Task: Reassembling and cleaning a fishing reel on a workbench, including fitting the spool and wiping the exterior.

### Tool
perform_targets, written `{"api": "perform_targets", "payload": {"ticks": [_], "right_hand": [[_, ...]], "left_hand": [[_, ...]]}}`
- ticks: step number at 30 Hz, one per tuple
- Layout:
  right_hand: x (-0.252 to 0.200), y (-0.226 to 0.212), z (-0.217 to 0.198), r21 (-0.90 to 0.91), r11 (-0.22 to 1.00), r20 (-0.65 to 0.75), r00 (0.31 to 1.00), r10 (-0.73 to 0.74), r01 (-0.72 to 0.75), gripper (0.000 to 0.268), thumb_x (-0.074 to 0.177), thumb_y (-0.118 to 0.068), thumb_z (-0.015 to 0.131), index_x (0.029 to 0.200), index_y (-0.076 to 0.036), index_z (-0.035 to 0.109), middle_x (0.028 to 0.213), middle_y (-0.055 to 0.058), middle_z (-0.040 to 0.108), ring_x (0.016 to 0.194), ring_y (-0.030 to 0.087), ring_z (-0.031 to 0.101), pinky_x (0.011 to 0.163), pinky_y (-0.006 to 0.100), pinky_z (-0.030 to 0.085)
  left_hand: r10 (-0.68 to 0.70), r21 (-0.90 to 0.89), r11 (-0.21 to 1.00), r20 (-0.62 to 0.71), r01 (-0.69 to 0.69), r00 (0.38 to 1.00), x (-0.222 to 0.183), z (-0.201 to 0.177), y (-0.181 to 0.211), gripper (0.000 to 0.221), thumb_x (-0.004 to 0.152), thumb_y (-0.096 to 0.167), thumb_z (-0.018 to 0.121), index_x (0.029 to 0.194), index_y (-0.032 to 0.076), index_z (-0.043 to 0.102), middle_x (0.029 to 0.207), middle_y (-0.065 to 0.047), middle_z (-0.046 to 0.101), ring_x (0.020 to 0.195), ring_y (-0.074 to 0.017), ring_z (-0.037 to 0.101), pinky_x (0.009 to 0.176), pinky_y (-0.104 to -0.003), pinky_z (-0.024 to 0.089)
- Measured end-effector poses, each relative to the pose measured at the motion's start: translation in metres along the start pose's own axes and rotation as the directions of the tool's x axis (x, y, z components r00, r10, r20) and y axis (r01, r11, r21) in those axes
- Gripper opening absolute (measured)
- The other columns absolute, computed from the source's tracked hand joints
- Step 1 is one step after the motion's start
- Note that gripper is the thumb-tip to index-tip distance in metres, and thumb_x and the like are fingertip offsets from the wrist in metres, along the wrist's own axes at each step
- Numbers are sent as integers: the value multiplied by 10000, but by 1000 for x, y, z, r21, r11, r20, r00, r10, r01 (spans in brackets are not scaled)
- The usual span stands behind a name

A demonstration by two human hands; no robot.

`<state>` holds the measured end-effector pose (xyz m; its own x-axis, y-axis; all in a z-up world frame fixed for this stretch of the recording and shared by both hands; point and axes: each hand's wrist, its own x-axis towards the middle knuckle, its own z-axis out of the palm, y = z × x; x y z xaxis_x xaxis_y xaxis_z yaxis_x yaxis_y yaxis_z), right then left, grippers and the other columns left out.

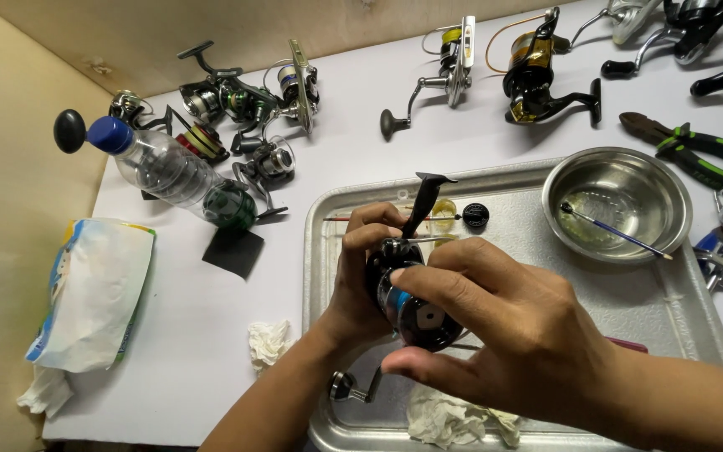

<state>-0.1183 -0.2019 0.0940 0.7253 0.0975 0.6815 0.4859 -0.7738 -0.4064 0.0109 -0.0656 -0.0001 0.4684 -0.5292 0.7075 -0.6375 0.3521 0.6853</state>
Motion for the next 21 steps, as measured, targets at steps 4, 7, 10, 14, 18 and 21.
{"api": "perform_targets", "payload": {"ticks": [4,7,10,14,18,21], "right_hand": [[-1,-5,-7,11,1000,60,998,29,-29,444,850,-236,815,1226,-58,659,1105,134,659,931,258,722,761,333,604],[-3,-5,-5,5,1000,34,999,6,-7,388,894,-284,779,1166,-27,676,1000,110,676,841,222,709,729,307,602],[-6,-3,-1,-175,984,-53,998,-28,18,497,884,-495,740,1053,-29,711,822,76,662,656,181,644,530,302,481],[-2,0,-6,-62,997,36,999,-34,36,508,878,-419,780,1164,-24,638,992,132,670,833,259,696,682,361,571],[1,-1,-12,60,998,101,994,-38,32,377,859,-150,771,1198,-29,659,1076,157,662,929,275,722,816,354,632],[-1,-1,-9,-6,1000,46,999,-22,23,397,874,-269,812,1170,-39,683,993,99,675,816,196,706,726,288,594]], "left_hand": [[-16,-10,1000,-6,16,1000,-1,-1,-3,461,923,236,728,1238,164,399,1262,-143,474,1165,-232,516,892,-341,494],[5,-17,1000,9,-5,1000,-1,-1,-2,443,938,239,718,1246,175,405,1264,-151,464,1189,-249,510,988,-376,482],[14,-5,1000,15,-14,1000,-1,0,-3,432,949,272,701,1259,192,410,1241,-148,474,1164,-239,506,996,-396,470],[6,-14,1000,15,-6,1000,0,-2,-1,469,922,253,731,1255,178,408,1254,-149,465,1176,-242,509,978,-372,485],[-8,-53,999,18,9,1000,0,-2,-1,484,923,235,738,1268,183,402,1258,-146,450,1185,-235,496,954,-352,474],[5,-24,1000,14,-5,1000,0,-1,-1,498,921,254,744,1271,187,396,1267,-144,458,1185,-235,491,962,-354,468]]}}
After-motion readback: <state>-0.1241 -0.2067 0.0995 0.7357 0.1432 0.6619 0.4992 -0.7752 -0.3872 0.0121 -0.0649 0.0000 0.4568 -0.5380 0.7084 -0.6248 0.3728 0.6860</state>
